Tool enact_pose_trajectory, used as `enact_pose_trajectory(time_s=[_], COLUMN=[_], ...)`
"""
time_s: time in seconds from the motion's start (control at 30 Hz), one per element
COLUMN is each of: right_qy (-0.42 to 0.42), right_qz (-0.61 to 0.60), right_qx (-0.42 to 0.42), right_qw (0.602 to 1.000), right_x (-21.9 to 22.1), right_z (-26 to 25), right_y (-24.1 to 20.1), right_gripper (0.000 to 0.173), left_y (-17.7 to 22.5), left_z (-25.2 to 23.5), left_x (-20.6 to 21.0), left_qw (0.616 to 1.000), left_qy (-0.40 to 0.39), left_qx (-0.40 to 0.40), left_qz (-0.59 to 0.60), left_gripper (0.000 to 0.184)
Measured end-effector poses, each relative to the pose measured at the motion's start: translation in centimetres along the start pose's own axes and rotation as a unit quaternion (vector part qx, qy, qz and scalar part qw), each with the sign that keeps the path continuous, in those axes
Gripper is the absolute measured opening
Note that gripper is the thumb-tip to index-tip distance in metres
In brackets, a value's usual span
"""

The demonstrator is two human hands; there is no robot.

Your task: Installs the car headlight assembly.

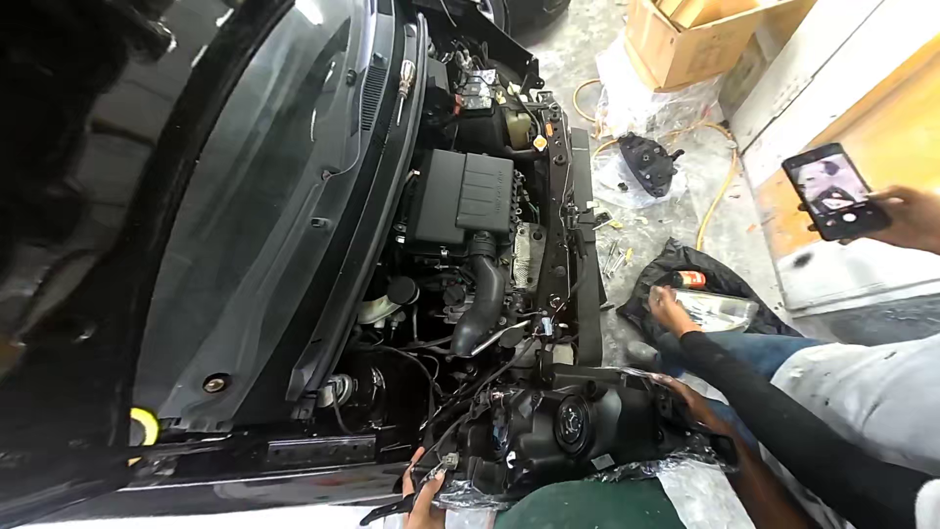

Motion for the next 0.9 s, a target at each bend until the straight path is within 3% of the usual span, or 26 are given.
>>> enact_pose_trajectory(time_s=[0.13,0.3,0.4,0.53,0.7,0.8,0.9], right_qy=[-0.049,-0.057,-0.043,-0.04,-0.024,-0.084,-0.05], right_qz=[-0.037,0.061,-0.016,-0.02,-0.107,-0.028,-0.017], right_qx=[-0.008,-0.008,-0.042,0.013,0.023,0.004,0.041], right_qw=[0.998,0.996,0.998,0.999,0.994,0.996,0.998], right_x=[-1.2,0.7,0.8,1.0,0.1,0.0,0.4], right_z=[-2.1,0.0,0.7,1.0,-0.3,-0.9,-0.2], right_y=[2.6,-1.4,-1.5,-1.7,0.6,0.8,-0.4], right_gripper=[0.038,0.034,0.034,0.034,0.031,0.039,0.036], left_y=[0.1,0.1,0.0,0.0,-0.1,-0.4,-0.6], left_z=[0.0,-0.1,-0.3,-0.2,-0.3,-0.5,-0.8], left_x=[0.1,0.0,-0.3,-0.4,-0.3,-0.6,-0.8], left_qw=[1.0,1.0,0.999,0.999,0.999,0.999,0.999], left_qy=[-0.003,-0.011,-0.014,-0.008,-0.014,-0.014,-0.019], left_qx=[0.004,0.011,0.018,0.012,0.01,0.018,0.022], left_qz=[-0.012,-0.023,-0.028,-0.034,-0.035,-0.039,-0.037], left_gripper=[0.076,0.074,0.073,0.073,0.073,0.073,0.074])
Point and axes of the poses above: each hand's wrist, its own z-axis away from the middle knuckle, its own x-axis out of the palm, y = z × x, the point moved 8 cm from there along -z, towards the middle knuckle, and after that the axes turned 11 degrees about -z, right-handed, at the moved point
